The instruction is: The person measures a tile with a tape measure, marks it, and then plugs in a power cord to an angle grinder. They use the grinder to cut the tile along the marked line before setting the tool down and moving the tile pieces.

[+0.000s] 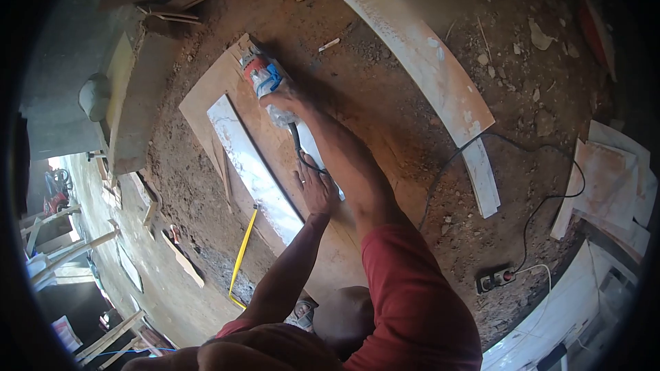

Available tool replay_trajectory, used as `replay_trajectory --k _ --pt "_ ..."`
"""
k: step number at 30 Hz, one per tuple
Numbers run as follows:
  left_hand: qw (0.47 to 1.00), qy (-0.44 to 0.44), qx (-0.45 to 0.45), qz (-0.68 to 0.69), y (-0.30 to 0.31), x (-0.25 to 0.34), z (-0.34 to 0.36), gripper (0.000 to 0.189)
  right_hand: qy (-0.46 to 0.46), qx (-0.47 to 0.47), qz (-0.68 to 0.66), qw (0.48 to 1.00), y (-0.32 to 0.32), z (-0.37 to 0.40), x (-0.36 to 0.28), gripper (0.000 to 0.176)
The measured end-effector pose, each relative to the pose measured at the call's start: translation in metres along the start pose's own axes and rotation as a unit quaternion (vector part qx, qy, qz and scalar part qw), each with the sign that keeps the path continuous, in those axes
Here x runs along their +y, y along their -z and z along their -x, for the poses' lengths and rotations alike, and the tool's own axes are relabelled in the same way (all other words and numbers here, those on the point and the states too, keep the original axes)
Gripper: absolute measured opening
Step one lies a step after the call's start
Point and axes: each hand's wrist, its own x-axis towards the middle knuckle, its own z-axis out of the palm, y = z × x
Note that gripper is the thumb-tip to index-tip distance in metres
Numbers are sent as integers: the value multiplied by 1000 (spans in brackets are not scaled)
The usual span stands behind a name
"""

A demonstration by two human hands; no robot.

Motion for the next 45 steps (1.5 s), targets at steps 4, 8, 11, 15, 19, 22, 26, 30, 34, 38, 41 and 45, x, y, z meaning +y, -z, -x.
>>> replay_trajectory --k 4,8,11,15,19,22,26,30,34,38,41,45 --pt "1000 -8 7 8 1 -1 1 59 6 -2 -6 1000 2 5 0 65" --pt "1000 -11 14 11 3 2 -1 58 14 39 -14 999 6 19 -10 66" --pt "1000 -2 19 9 0 1 0 57 13 27 -20 999 8 22 -10 66" --pt "1000 0 9 -12 -1 -1 0 57 -11 14 -4 1000 9 24 -11 64" --pt "1000 1 16 -4 1 2 0 56 -11 26 -3 1000 5 22 -6 61" --pt "1000 2 16 -5 1 2 0 56 -16 27 3 1000 6 23 -5 59" --pt "1000 -4 22 -1 -1 -1 1 56 -14 23 2 1000 8 27 -5 58" --pt "1000 -7 30 2 -3 -2 1 56 -8 20 -14 1000 9 33 -6 57" --pt "999 -9 37 -5 -7 -5 0 56 -12 -29 12 999 16 39 -7 74" --pt "1000 -1 26 -3 -5 -4 1 56 -5 -14 8 1000 14 41 -4 73" --pt "1000 -1 23 -1 -4 -3 0 56 -7 -7 11 1000 16 43 -3 71" --pt "1000 0 15 -3 -4 -5 -1 58 -11 -12 29 999 15 44 2 70"
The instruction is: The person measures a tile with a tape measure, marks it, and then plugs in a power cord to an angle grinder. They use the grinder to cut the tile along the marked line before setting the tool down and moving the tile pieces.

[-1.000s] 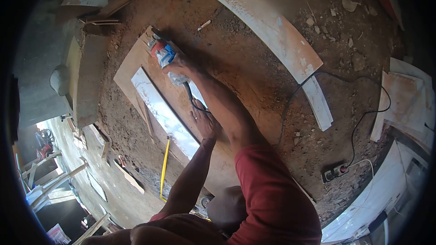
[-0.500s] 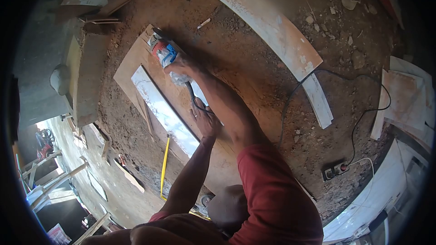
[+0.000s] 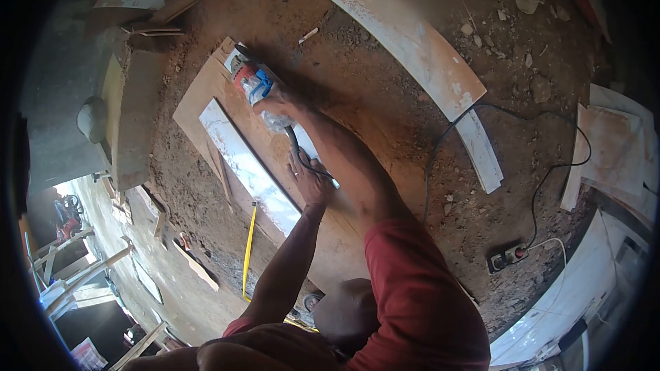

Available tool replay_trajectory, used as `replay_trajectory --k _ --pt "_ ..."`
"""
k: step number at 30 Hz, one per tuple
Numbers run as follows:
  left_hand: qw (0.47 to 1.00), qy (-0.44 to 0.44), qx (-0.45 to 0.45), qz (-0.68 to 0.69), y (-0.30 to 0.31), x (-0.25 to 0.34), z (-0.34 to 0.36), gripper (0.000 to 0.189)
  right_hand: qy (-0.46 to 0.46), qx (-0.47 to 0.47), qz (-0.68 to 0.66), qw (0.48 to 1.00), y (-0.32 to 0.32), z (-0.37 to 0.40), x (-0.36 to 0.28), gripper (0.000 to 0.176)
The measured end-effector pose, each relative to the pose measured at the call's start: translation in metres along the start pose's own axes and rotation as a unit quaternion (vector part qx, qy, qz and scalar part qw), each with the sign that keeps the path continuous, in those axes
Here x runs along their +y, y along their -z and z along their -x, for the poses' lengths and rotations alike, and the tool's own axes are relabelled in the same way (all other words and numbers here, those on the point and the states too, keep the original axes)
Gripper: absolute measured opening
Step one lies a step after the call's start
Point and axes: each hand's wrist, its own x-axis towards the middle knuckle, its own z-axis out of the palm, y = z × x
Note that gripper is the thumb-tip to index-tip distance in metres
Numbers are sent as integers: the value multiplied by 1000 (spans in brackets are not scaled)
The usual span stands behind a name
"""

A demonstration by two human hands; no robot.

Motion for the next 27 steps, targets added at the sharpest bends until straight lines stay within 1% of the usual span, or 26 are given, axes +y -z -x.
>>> replay_trajectory --k 2,4,8,11,13,14,16,21,27 --pt "1000 2 -4 3 -1 -2 1 59 7 12 3 1000 -1 2 1 70" --pt "1000 3 -6 0 -2 -3 0 61 -16 13 10 1000 1 5 0 69" --pt "1000 -2 3 14 -1 -1 -1 61 -23 -2 11 1000 5 12 -3 67" --pt "1000 0 2 12 3 3 -1 62 -14 6 21 1000 3 11 1 62" --pt "1000 0 -1 16 4 4 -1 61 9 11 -14 1000 0 10 7 57" --pt "1000 0 0 16 5 4 -1 61 10 11 -13 1000 -3 7 12 57" --pt "1000 -6 8 25 4 3 -1 60 14 37 -14 999 -8 1 19 53" --pt "1000 -9 10 15 2 0 0 60 22 31 -29 999 -13 -5 28 49" --pt "1000 -4 6 15 4 2 -1 58 13 18 -29 999 -6 10 18 47"
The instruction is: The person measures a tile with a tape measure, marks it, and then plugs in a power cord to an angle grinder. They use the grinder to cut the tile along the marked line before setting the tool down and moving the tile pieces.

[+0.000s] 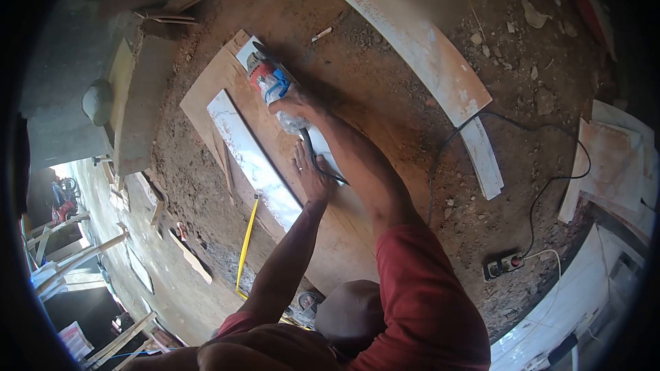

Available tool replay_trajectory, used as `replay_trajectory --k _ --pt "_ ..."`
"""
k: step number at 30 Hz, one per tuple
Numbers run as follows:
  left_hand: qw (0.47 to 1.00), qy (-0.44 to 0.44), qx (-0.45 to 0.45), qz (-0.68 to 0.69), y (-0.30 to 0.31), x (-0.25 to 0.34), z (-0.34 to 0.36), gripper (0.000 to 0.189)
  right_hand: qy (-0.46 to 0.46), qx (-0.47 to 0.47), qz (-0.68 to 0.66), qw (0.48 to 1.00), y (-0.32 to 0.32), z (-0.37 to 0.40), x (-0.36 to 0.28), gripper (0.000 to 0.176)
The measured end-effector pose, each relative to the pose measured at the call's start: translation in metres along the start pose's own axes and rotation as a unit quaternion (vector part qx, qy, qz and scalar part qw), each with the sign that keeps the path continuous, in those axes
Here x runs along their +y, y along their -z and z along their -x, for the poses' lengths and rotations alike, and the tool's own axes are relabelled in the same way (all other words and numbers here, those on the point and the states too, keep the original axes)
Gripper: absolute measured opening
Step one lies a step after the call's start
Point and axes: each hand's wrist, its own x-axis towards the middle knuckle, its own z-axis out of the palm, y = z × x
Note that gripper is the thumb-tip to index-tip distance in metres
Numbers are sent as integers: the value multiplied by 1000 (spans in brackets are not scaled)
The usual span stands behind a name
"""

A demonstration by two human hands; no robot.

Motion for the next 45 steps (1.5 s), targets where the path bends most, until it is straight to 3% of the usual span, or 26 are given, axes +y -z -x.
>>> replay_trajectory --k 26,45 --pt "999 -29 14 11 4 -6 0 55 62 7 17 998 -10 -8 25 47" --pt "999 -36 19 18 2 -9 0 55 28 1 21 999 -6 6 22 51"
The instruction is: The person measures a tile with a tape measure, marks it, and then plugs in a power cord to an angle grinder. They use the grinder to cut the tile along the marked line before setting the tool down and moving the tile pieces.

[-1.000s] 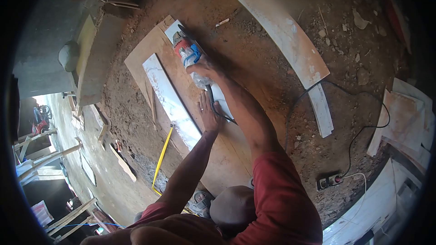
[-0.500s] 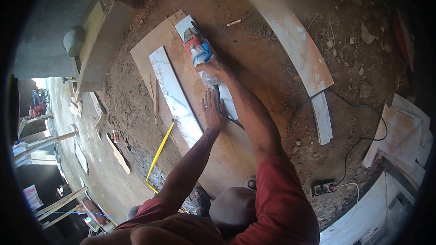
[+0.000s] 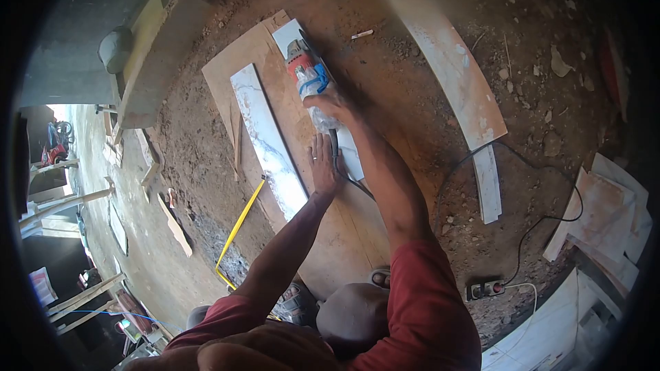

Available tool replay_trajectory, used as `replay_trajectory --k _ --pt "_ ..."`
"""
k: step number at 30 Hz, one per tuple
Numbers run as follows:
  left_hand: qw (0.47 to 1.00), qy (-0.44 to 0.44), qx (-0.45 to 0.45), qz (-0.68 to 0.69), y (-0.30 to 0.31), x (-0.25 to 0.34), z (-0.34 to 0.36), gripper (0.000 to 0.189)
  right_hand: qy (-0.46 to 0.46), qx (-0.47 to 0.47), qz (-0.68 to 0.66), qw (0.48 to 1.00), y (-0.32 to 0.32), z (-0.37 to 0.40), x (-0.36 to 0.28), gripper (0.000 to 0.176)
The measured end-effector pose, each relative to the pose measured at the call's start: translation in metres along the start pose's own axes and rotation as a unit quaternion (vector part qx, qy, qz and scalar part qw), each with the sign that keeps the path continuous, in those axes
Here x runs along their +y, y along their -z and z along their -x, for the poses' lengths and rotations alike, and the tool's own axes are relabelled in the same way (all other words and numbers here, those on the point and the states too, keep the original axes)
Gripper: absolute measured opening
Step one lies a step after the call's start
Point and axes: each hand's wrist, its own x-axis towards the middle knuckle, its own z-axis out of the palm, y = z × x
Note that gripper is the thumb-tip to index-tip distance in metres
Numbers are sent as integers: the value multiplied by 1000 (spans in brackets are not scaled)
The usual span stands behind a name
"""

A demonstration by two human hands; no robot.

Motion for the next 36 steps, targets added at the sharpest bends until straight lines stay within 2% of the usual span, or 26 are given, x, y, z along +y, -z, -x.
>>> replay_trajectory --k 5,7,14,16,25,36 --pt "999 12 -28 -14 -2 -2 1 57 23 24 42 999 -4 -7 12 50" --pt "999 10 -30 -23 -2 -3 1 54 -15 -3 -28 999 -3 -1 8 49" --pt "999 5 -30 -18 -1 -5 3 49 -15 -8 -14 1000 -1 7 2 51" --pt "1000 -11 -27 -9 -2 -8 2 70 -14 4 -13 1000 -2 8 0 51" --pt "1000 15 -4 -3 0 2 -1 54 -15 -14 -27 999 1 -13 -15 54" --pt "999 8 -41 -28 -3 -5 -1 60 3 21 -9 1000 -8 -11 6 56"
